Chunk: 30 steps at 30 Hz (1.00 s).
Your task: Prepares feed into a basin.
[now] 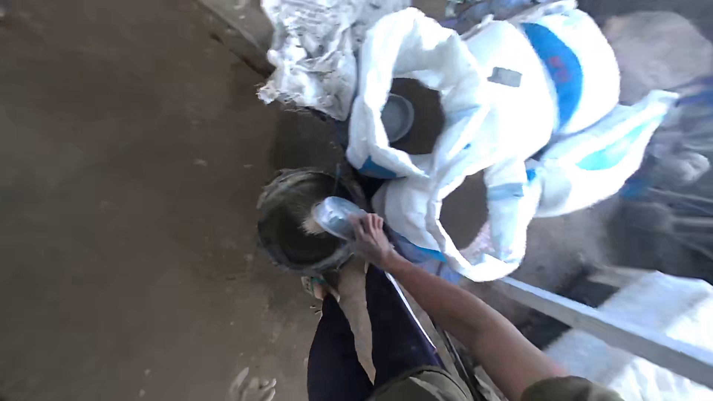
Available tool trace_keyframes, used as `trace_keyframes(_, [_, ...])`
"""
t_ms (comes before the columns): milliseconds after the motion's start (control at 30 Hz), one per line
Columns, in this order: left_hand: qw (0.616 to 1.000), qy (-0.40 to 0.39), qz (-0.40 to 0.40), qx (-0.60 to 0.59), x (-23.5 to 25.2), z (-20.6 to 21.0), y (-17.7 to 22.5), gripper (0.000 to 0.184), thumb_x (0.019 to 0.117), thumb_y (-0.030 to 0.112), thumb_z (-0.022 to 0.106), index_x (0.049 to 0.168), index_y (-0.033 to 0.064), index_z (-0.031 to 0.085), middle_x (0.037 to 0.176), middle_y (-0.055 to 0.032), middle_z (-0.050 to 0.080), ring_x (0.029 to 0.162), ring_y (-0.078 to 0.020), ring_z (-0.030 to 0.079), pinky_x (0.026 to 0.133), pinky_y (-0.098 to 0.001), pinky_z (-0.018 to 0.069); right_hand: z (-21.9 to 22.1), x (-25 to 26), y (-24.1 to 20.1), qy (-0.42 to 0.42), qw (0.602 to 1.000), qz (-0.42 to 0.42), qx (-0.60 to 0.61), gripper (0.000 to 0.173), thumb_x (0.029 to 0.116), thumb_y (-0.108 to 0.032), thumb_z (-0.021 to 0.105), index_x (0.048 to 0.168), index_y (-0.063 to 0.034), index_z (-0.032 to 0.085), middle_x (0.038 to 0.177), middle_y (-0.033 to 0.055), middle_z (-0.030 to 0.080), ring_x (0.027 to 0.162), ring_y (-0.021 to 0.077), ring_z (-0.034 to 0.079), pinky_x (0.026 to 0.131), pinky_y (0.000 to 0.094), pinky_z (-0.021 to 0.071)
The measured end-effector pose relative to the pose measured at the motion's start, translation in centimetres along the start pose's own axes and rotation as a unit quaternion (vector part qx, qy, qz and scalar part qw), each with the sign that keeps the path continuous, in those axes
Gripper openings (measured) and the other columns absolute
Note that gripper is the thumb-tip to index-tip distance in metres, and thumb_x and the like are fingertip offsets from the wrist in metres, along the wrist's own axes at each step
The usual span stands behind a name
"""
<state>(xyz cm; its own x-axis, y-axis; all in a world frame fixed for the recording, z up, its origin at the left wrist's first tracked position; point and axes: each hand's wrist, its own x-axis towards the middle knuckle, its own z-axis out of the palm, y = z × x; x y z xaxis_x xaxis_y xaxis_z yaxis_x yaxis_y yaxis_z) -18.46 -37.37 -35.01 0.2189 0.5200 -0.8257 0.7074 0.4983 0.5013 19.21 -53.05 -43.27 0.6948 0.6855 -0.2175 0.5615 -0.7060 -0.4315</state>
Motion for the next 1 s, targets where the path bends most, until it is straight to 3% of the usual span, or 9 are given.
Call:
trace_keyframes(100, [0.993, -0.096, 0.064, 0.026, 0.9, 7.0, 6.2, 0.053, 0.1063, 0.022, 0.037, 0.150, -0.0069, 0.028, 0.104, -0.0112, 0.064, 0.087, -0.0151, 0.071, 0.081, -0.0371, 0.0622, -4.5, -4.6, 2.7, 0.200, 0.975, -0.055, 0.084, 0.062, 0.0722, -0.005, 0.081, 0.132, -0.0006, 0.064, 0.115, 0.0246, 0.066, 0.108, 0.0405, 0.065, 0.097, 0.0533, 0.0540])
trace_keyframes(233, [0.967, -0.242, 0.055, 0.054, 0.8, 20.4, 12.4, 0.055, 0.1048, 0.020, 0.045, 0.152, -0.0046, 0.030, 0.112, -0.0156, 0.065, 0.092, -0.0158, 0.065, 0.082, -0.0349, 0.0559, -16.8, -12.6, 7.7, 0.284, 0.954, 0.089, 0.046, 0.056, 0.0783, -0.004, 0.071, 0.132, 0.0091, 0.060, 0.120, 0.0282, 0.066, 0.108, 0.0337, 0.068, 0.096, 0.0422, 0.0568])
trace_keyframes(333, [0.945, -0.299, 0.047, 0.123, 0.3, 31.3, 15.3, 0.068, 0.1016, 0.027, 0.059, 0.157, 0.0029, 0.027, 0.138, -0.0231, 0.056, 0.115, -0.0271, 0.062, 0.091, -0.0440, 0.0547, -20.5, -14.2, 15.4, 0.246, 0.937, 0.246, -0.043, 0.058, 0.0795, 0.006, 0.063, 0.137, 0.0093, 0.058, 0.116, 0.0323, 0.067, 0.103, 0.0458, 0.069, 0.089, 0.0557, 0.0571])
trace_keyframes(400, [0.937, -0.280, 0.092, 0.186, 0.8, 37.4, 16.0, 0.087, 0.0929, 0.047, 0.067, 0.159, 0.0067, 0.027, 0.149, -0.0222, 0.049, 0.129, -0.0307, 0.057, 0.099, -0.0493, 0.0531, -19.2, -12.2, 22.2, 0.149, 0.932, 0.329, -0.031, 0.059, 0.0874, 0.005, 0.064, 0.145, 0.0052, 0.052, 0.125, 0.0328, 0.063, 0.116, 0.0476, 0.064, 0.100, 0.0571, 0.0526])
trace_keyframes(500, [0.939, -0.207, 0.141, 0.236, 1.1, 44.1, 17.3, 0.095, 0.0886, 0.050, 0.074, 0.157, 0.0020, 0.029, 0.149, -0.0253, 0.046, 0.131, -0.0336, 0.053, 0.106, -0.0504, 0.0476, -15.0, -7.2, 31.8, 0.111, 0.937, 0.327, -0.060, 0.066, 0.0879, 0.001, 0.068, 0.150, -0.0022, 0.049, 0.134, 0.0275, 0.061, 0.127, 0.0457, 0.057, 0.103, 0.0590, 0.0486])
trace_keyframes(667, [0.908, -0.112, 0.240, 0.323, 1.7, 48.5, 17.0, 0.041, 0.1013, 0.033, 0.061, 0.123, -0.0020, 0.064, 0.096, -0.0151, 0.071, 0.088, -0.0250, 0.070, 0.082, -0.0481, 0.0571, -9.2, -0.3, 38.9, 0.229, 0.933, 0.266, -0.078, 0.037, 0.0819, -0.011, 0.080, 0.116, 0.0009, 0.071, 0.111, 0.0261, 0.070, 0.104, 0.0462, 0.069, 0.084, 0.0627, 0.0560])
trace_keyframes(767, [0.901, -0.113, 0.279, 0.311, 2.1, 48.5, 16.4, 0.031, 0.1050, 0.025, 0.052, 0.104, -0.0015, 0.068, 0.074, -0.0066, 0.065, 0.066, -0.0122, 0.065, 0.064, -0.0338, 0.0558, -8.7, 1.6, 39.3, 0.080, 0.929, 0.358, 0.047, 0.036, 0.0924, -0.025, 0.074, 0.118, 0.0000, 0.072, 0.117, 0.0254, 0.071, 0.112, 0.0452, 0.067, 0.095, 0.0667, 0.0507])
trace_keyframes(833, [0.908, -0.129, 0.293, 0.271, 2.8, 48.3, 16.2, 0.030, 0.1051, 0.024, 0.049, 0.099, 0.0004, 0.066, 0.069, 0.0009, 0.061, 0.061, -0.0014, 0.061, 0.058, -0.0212, 0.0536, -7.7, 2.4, 40.8, -0.030, 0.906, 0.400, 0.134, 0.039, 0.0974, -0.036, 0.069, 0.121, -0.0052, 0.071, 0.116, 0.0225, 0.072, 0.112, 0.0416, 0.068, 0.096, 0.0651, 0.0506])
trace_keyframes(1000, [0.896, -0.179, 0.300, 0.273, 3.6, 48.0, 17.4, 0.029, 0.1037, 0.022, 0.047, 0.097, 0.0005, 0.065, 0.071, 0.0034, 0.061, 0.063, 0.0029, 0.061, 0.060, -0.0158, 0.0524, -1.4, -0.5, 42.2, -0.127, 0.845, 0.402, 0.329, 0.042, 0.0973, -0.043, 0.071, 0.125, -0.0107, 0.072, 0.120, 0.0181, 0.072, 0.113, 0.0334, 0.067, 0.102, 0.0578, 0.0505])
